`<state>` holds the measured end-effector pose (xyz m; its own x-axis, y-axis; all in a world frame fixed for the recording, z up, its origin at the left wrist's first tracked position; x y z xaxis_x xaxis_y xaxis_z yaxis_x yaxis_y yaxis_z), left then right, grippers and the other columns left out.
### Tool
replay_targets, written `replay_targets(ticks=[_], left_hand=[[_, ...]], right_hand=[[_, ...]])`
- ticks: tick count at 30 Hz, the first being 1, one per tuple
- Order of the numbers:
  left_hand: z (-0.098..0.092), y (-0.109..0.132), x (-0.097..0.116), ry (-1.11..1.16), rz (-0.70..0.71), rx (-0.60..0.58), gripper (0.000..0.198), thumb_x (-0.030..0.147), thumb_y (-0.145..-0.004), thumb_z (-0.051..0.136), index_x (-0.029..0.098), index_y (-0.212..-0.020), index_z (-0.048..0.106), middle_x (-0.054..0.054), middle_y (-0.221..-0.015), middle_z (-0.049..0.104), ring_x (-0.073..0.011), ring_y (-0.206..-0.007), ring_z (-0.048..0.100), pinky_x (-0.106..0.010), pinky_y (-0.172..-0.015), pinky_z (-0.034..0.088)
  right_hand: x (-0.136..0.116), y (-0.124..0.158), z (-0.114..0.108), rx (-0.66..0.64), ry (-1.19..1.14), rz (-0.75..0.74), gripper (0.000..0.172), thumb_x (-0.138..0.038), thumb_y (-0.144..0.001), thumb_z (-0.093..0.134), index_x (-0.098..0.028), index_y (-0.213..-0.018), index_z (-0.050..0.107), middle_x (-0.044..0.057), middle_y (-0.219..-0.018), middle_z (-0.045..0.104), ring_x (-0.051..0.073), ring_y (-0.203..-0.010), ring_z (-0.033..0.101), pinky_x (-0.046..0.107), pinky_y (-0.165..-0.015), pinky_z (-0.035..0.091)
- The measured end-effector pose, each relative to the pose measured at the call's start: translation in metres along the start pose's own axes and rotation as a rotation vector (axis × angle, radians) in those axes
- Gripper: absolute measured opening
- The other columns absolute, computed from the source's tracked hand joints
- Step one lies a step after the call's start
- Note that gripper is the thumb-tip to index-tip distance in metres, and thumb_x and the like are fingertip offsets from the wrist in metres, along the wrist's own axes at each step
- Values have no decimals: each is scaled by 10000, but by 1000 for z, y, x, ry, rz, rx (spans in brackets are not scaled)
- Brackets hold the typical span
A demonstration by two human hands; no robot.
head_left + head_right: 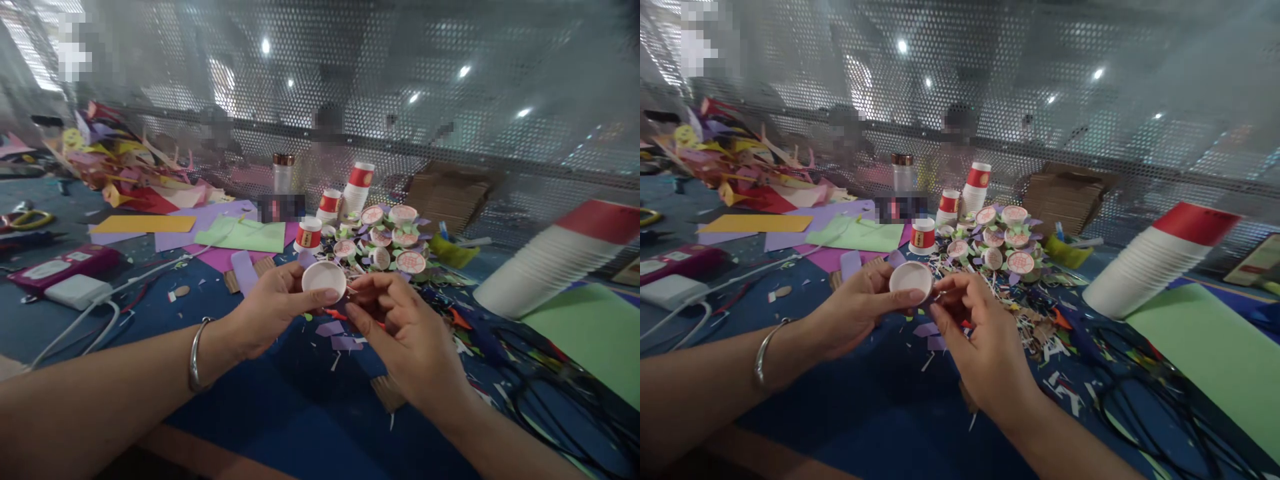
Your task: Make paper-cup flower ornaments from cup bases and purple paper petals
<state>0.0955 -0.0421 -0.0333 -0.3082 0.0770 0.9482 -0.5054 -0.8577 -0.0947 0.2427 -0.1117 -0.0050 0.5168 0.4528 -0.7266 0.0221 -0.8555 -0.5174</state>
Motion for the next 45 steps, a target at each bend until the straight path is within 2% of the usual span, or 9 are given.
replay_targets(ticks=[7,12,17,23,28,32,38,41,45], left_hand=[[-4,-1,1,5,35,68,261,252,-729,857,138,-903,700,-15,-826,710,-105,-737,595,-218,-662,433],[-3,0,-2,-40,-17,44,266,267,-718,868,126,-840,678,-3,-731,677,-99,-660,569,-225,-605,412],[-5,1,3,19,13,74,253,235,-740,849,133,-903,684,11,-775,682,-78,-682,567,-198,-634,434],[-3,4,5,-19,48,19,276,191,-753,820,144,-981,671,-12,-911,716,-112,-831,632,-217,-763,489],[2,9,3,-149,84,-116,255,236,-790,789,151,-976,637,-3,-878,684,-118,-787,624,-245,-747,491],[3,11,2,-217,95,-168,237,248,-817,766,144,-987,637,-3,-872,670,-107,-770,603,-236,-728,479],[4,15,10,-250,177,-150,292,303,-843,760,168,-1079,654,-21,-946,694,-125,-830,638,-240,-751,514],[5,16,16,-267,217,-161,248,318,-891,711,179,-1093,678,-30,-976,712,-117,-838,648,-219,-737,517],[6,14,16,-208,149,-181,206,293,-895,707,163,-1052,683,-22,-925,708,-97,-785,643,-194,-695,517]], right_hand=[[7,-1,2,-45,-1,49,169,-277,-920,622,-213,-1071,581,24,-896,681,153,-797,685,288,-676,588],[7,-2,4,-69,-57,63,158,-261,-926,607,-207,-1069,569,36,-928,684,163,-811,696,313,-699,591],[8,-1,2,-40,17,62,179,-300,-918,629,-209,-1066,587,40,-911,689,167,-814,685,307,-699,594],[12,-2,-4,26,10,138,247,-397,-925,648,-220,-1095,613,50,-970,714,157,-826,702,253,-695,595],[5,-4,-3,-75,-57,173,218,-398,-927,646,-227,-1060,667,25,-893,738,139,-762,704,209,-634,577],[3,-5,-1,-115,-138,206,178,-377,-920,653,-216,-989,686,13,-831,743,121,-705,689,188,-606,557],[1,-4,-2,-147,-193,194,178,-371,-920,661,-205,-982,672,8,-823,724,100,-700,667,166,-615,543],[1,-4,-1,-178,-206,189,169,-360,-931,650,-202,-989,661,11,-848,714,100,-722,661,170,-633,545],[6,-4,0,-226,-246,235,165,-362,-939,648,-201,-973,656,10,-845,695,102,-731,638,179,-639,535]])
Point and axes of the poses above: each hand's wrist, its own y-axis away from the middle knuckle, its own z-axis out of the palm, x = y × z, the point moved 5 cm from there along -y, towards the middle knuckle
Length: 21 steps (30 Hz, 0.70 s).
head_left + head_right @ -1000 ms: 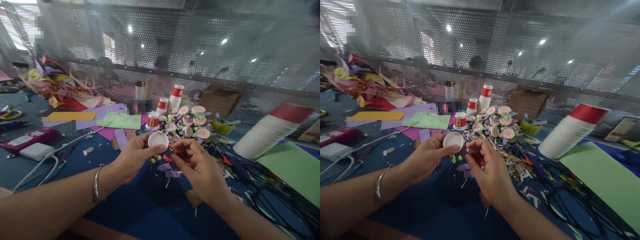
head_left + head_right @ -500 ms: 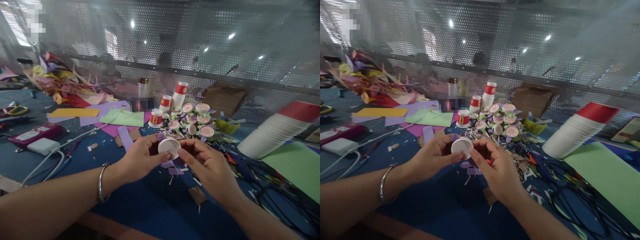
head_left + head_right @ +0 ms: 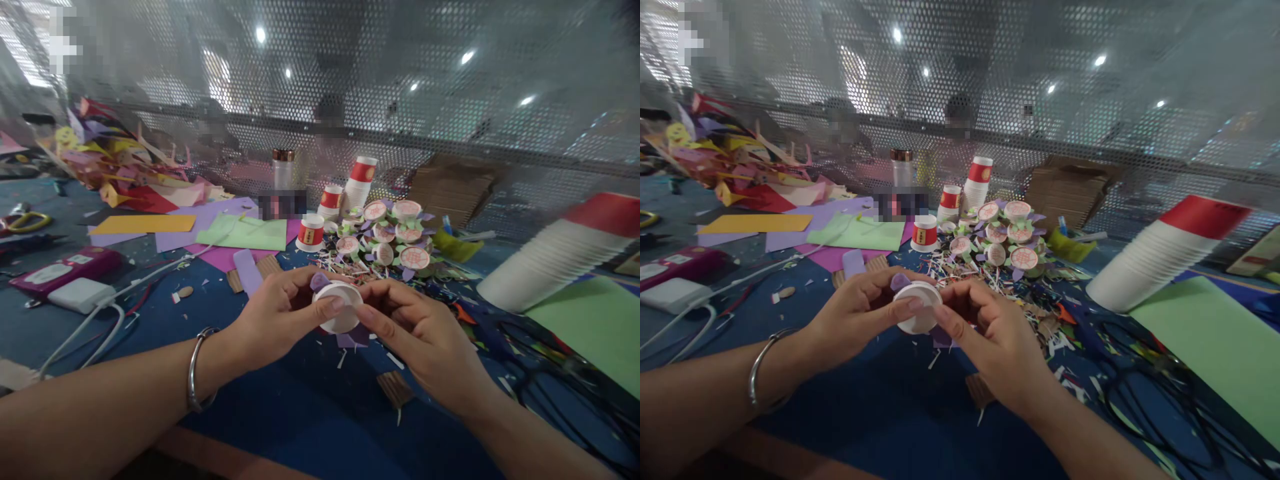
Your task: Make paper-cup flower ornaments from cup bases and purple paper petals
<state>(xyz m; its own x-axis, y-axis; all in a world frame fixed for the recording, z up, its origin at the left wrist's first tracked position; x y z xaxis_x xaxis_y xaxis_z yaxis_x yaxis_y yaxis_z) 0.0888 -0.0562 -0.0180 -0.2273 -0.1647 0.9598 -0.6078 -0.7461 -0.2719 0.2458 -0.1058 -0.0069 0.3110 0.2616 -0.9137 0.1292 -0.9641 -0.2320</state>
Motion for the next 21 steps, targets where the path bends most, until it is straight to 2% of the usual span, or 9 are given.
replay_targets(ticks=[2,4,7,9,12,15,19,21], left_hand=[[2,0,-3,59,-39,-10,242,250,-861,745,166,-1073,666,-14,-940,695,-93,-803,643,-191,-716,521],[5,2,-5,84,-81,-34,363,214,-815,788,188,-1142,633,-14,-1007,683,-107,-864,650,-209,-767,530],[10,8,-6,22,-151,-74,588,204,-760,836,253,-1274,556,-8,-1064,667,-141,-931,653,-256,-822,536],[11,11,-5,-45,-188,-103,637,186,-740,849,277,-1290,540,-2,-1083,666,-148,-953,646,-260,-829,525],[12,14,-3,-108,-222,-172,595,153,-715,857,257,-1219,559,3,-1091,667,-144,-968,632,-249,-837,503],[12,14,-5,-172,-276,-251,505,169,-750,823,238,-1168,548,8,-1020,669,-140,-911,630,-258,-805,502],[12,14,-10,-319,-371,-331,448,195,-788,774,240,-1175,553,14,-976,664,-133,-824,612,-239,-710,491],[15,15,-12,-405,-394,-408,470,226,-768,789,256,-1189,583,18,-950,664,-138,-798,608,-230,-669,479]], right_hand=[[4,-1,-2,-15,-44,44,178,-376,-937,653,-202,-974,655,4,-828,688,102,-729,628,182,-639,524],[8,-3,-4,-30,-78,93,184,-384,-936,659,-203,-969,661,-3,-813,679,98,-715,613,183,-637,511],[14,-5,-5,-75,-146,157,175,-382,-926,678,-209,-953,676,-9,-832,678,96,-729,612,183,-648,505],[17,-5,-5,-120,-199,190,170,-380,-920,687,-214,-954,688,-8,-865,688,100,-756,623,184,-662,507],[18,-6,-4,-169,-219,216,186,-386,-915,691,-205,-955,702,-1,-878,698,105,-766,626,191,-666,495],[18,-9,-9,-197,-142,234,229,-413,-918,676,-189,-956,703,18,-878,710,124,-774,630,214,-671,485],[23,-15,-27,-109,35,222,274,-458,-934,629,-191,-945,690,18,-828,704,135,-718,627,240,-641,484],[27,-17,-37,-76,200,200,240,-428,-939,613,-199,-923,682,20,-832,710,148,-709,632,262,-639,485]])
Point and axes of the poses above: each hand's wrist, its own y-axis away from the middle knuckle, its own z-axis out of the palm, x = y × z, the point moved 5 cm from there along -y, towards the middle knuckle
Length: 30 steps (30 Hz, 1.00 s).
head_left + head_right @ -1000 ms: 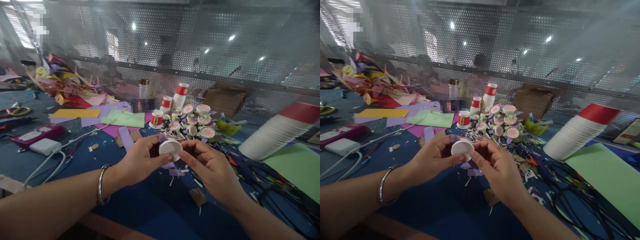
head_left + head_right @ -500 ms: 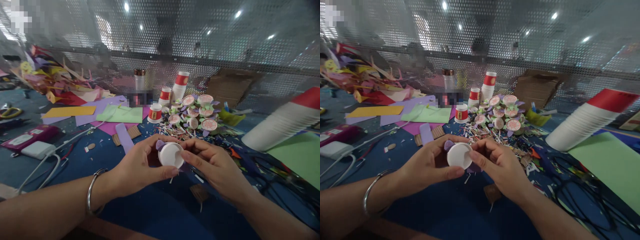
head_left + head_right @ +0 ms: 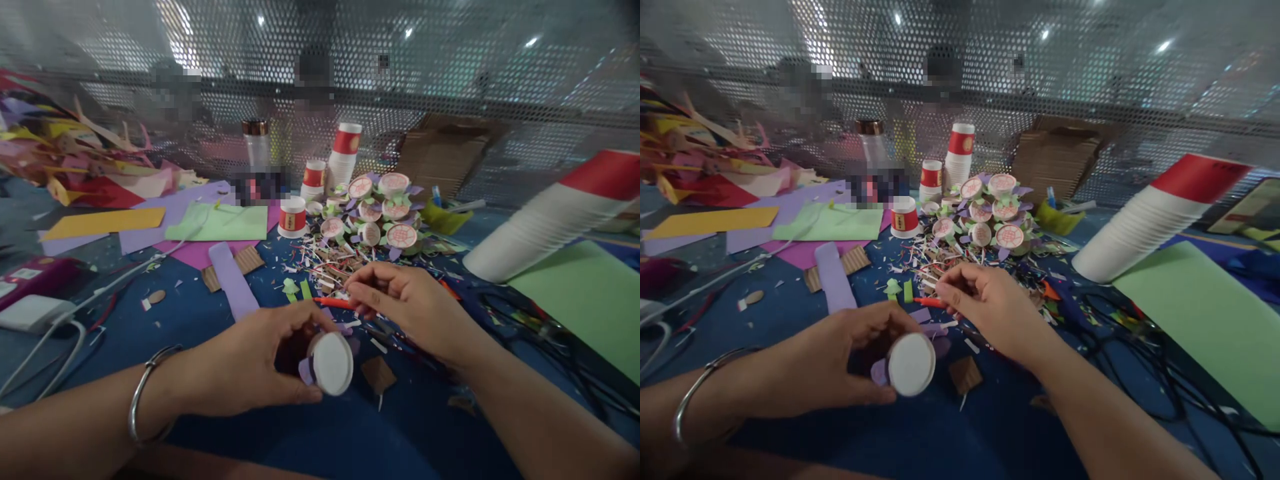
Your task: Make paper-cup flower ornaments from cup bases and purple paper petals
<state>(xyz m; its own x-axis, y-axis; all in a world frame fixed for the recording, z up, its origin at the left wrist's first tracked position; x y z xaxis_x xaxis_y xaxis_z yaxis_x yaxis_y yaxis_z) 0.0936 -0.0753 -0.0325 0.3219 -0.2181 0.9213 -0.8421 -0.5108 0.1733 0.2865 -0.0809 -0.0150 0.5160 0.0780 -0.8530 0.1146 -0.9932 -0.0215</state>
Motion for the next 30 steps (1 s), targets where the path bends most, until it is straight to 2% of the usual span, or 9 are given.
replay_targets(ticks=[4,9,11,13,16,18,20,24,30], left_hand=[[-1,3,6,-337,96,15,482,113,-737,718,281,-1186,667,-16,-1044,631,-182,-919,620,-270,-769,506],[-5,8,14,-465,150,48,732,14,-667,607,281,-1347,559,-22,-1083,596,-199,-992,610,-305,-883,512],[-7,8,16,-465,167,86,629,85,-702,660,256,-1302,579,-21,-1051,602,-198,-944,604,-301,-834,515],[-12,6,17,-477,187,225,410,212,-799,687,227,-1204,622,-32,-1024,605,-195,-897,588,-302,-781,503],[-24,3,18,-575,296,476,329,361,-902,661,210,-1193,632,-64,-1082,605,-220,-987,560,-350,-865,467],[-27,0,18,-696,385,536,369,379,-932,643,216,-1261,614,-70,-1118,621,-234,-1053,542,-381,-928,427],[-29,-2,18,-790,439,536,347,354,-961,611,229,-1285,614,-61,-1134,643,-227,-1043,544,-389,-944,399],[-27,-4,19,-894,483,470,183,254,-975,571,171,-1086,690,-60,-1000,686,-224,-945,544,-376,-883,394],[-25,2,24,-869,549,468,131,181,-971,529,135,-1008,646,-71,-940,676,-205,-888,553,-356,-856,402]], right_hand=[[7,-2,-6,24,387,-39,107,-267,-921,605,-203,-879,680,23,-823,709,164,-700,623,285,-623,459],[2,-1,2,-16,659,-179,17,-183,-881,660,-194,-885,672,56,-896,691,230,-871,624,355,-769,469],[3,0,6,-52,752,-211,37,-152,-873,659,-187,-882,662,70,-908,681,259,-919,601,381,-797,457],[3,0,9,-74,790,-236,48,-133,-879,632,-178,-869,644,79,-902,666,265,-918,585,391,-801,452],[-1,3,9,-55,774,-276,40,-148,-883,603,-177,-874,630,82,-892,651,268,-905,576,398,-795,448],[-7,6,9,-24,731,-309,30,-177,-884,597,-178,-882,628,77,-874,649,264,-883,577,394,-776,445],[-16,10,12,-7,681,-353,39,-196,-891,590,-179,-882,624,70,-852,646,255,-864,579,384,-762,444],[-32,17,19,23,588,-410,55,-217,-921,583,-196,-886,621,56,-849,648,226,-839,593,356,-752,459],[-41,22,16,136,319,-330,73,-279,-922,651,-223,-962,674,21,-912,709,177,-796,652,293,-720,500]])
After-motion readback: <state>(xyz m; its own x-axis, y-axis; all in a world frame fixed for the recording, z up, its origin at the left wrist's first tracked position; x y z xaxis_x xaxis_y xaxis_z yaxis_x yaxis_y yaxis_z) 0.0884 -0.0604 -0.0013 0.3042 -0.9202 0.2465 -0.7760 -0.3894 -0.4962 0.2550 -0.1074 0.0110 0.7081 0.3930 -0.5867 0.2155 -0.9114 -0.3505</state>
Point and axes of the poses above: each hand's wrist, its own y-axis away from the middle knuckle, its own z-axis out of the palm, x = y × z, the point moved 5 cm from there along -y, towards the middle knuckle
